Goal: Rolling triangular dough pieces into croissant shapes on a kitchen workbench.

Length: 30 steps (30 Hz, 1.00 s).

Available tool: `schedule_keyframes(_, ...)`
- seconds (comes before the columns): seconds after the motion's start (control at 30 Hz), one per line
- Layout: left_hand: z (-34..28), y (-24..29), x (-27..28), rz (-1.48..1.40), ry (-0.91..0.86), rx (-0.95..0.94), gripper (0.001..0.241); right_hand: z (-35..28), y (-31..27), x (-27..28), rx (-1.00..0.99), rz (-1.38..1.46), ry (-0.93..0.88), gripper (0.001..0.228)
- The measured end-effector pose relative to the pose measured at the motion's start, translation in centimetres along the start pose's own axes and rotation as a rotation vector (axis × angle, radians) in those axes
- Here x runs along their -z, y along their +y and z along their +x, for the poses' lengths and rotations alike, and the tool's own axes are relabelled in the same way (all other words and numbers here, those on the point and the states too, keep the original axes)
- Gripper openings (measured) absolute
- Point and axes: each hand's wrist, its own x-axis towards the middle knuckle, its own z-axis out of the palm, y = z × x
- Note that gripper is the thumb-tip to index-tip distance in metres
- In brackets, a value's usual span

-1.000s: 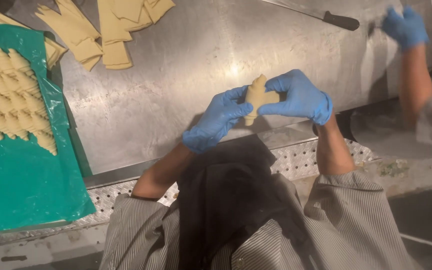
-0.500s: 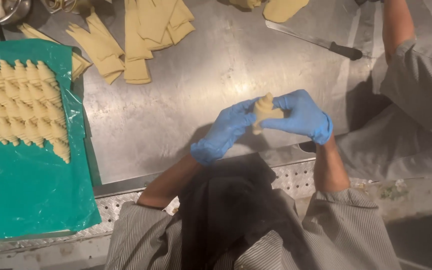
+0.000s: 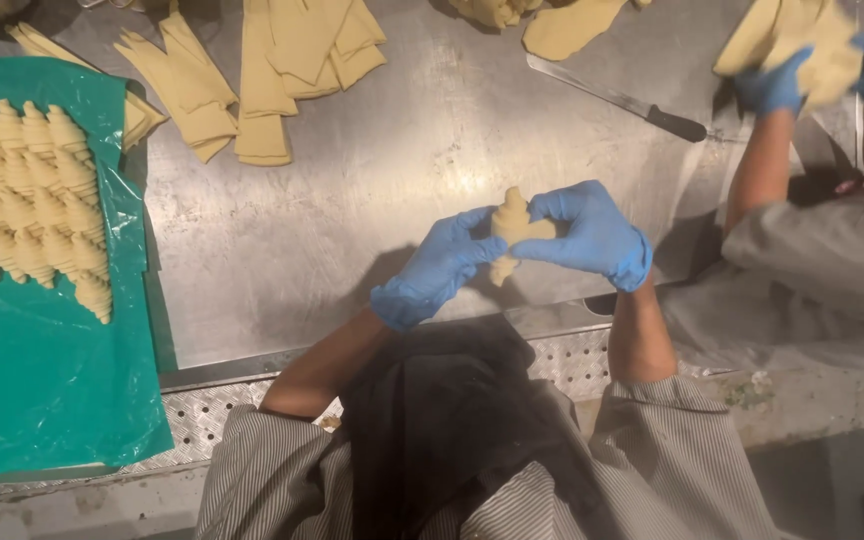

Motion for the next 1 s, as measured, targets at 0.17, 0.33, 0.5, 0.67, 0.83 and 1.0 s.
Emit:
schedule_keyframes(0.17,0.0,1.2,-0.5,-0.068,-0.034,-0.077,0.07,-0.1,1.7,0.7,-0.105,-0.063,-0.001,0.033)
schedule_keyframes(0.33,-0.5,1.7,-1.4,-0.001,-0.025,-0.096,0.07,0.3,0.3,0.4,0.016,0.117,0.013,0.029)
schedule_keyframes(0.5,-0.1,0.6,0.1,-0.075,-0.098,-0.077,0.066,-0.6,2.2,0.2,-0.119,-0.035,0.055,0.034)
schedule_keyframes(0.67,-0.5,1.2,-1.2,-0.089,-0.003,-0.107,0.07,-0.3,1.8,0.4,-0.031,0.008,0.059,0.032)
schedule_keyframes(0.83,0.4,0.0,-0.3,-0.202,-0.111,-0.12,0.07,-0.6,1.8,0.2,-0.093,-0.024,0.065,0.035)
schedule_keyframes(1.0,-1.0,1.5,-1.3,-0.167,-0.08,-0.153,0.067,0.0,-0.5,0.4,0.055,-0.01,0.093,0.035)
